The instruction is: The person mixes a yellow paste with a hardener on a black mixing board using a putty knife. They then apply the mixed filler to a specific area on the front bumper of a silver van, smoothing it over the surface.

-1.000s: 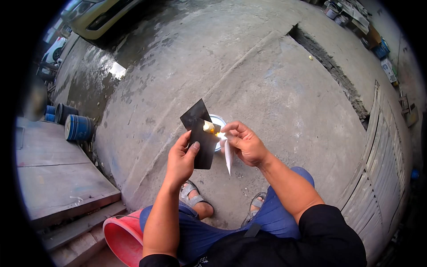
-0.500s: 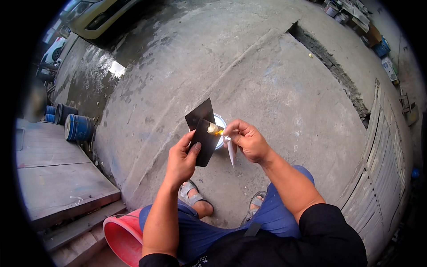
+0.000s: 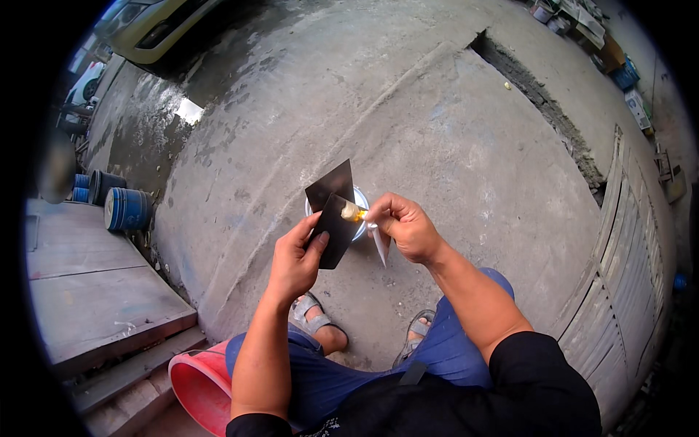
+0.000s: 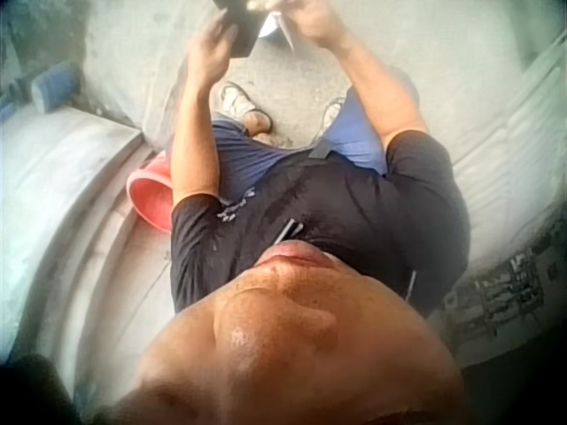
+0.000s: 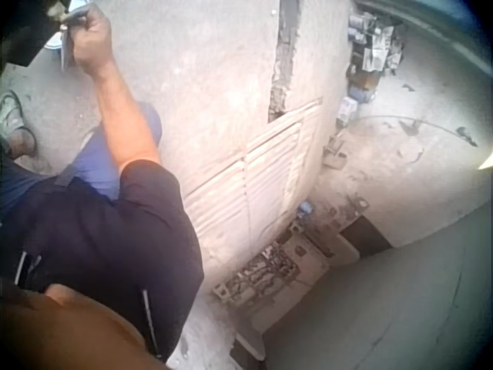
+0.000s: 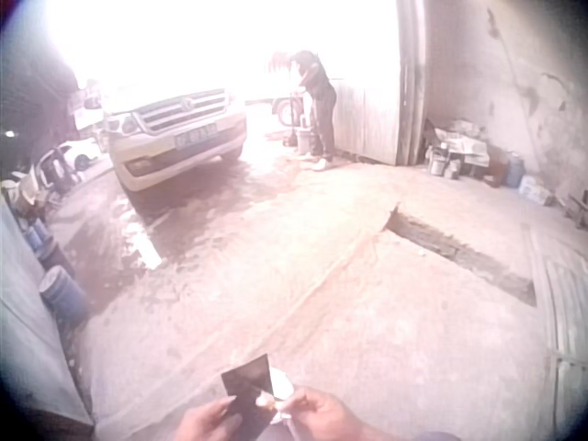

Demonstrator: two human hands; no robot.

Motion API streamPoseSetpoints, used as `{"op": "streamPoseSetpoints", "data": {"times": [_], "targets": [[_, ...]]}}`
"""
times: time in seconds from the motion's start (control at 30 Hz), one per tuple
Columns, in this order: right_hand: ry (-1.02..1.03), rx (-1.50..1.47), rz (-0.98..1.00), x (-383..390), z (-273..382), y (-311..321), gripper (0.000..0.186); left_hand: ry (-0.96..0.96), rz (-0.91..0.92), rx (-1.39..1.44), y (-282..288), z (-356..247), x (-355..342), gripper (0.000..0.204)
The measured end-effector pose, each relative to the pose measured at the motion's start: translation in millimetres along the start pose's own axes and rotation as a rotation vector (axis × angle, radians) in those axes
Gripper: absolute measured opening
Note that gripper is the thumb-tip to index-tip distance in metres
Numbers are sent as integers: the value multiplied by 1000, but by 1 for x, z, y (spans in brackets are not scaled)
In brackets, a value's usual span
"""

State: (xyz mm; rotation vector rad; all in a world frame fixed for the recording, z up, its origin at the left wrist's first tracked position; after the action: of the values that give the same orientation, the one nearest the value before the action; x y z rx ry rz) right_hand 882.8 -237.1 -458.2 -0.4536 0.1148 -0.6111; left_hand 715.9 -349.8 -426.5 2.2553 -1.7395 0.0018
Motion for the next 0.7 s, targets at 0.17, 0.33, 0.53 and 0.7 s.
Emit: {"op": "streamPoseSetpoints", "data": {"times": [0.17, 0.33, 0.53, 0.7], "targets": [[24, 13, -2, 0, 4, -2, 10, -4, -1, 2, -1, 2, -1, 30], [51, 11, 8, 0, 4, -2, 11, -7, 4, 8, -3, 0, 1, 31], [51, 21, -10, 2, 3, -1, 12, 3, 15, 18, -5, -1, 0, 31], [54, 20, -14, 5, 5, -1, 15, -2, 17, -18, -8, -7, 2, 31]]}}
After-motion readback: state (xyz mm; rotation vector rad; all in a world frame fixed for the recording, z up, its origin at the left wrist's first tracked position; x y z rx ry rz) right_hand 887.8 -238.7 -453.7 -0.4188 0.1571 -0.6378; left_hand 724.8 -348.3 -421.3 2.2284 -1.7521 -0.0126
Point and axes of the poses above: each hand's wrist, its own x-axis away from the middle knuckle, its own y-axis out of the back of the hand, z = x × y, the point moved 3 cm from there along -x, towards the middle knuckle, and after that the axes turned 4 degrees about z, right-handed, at the moved point
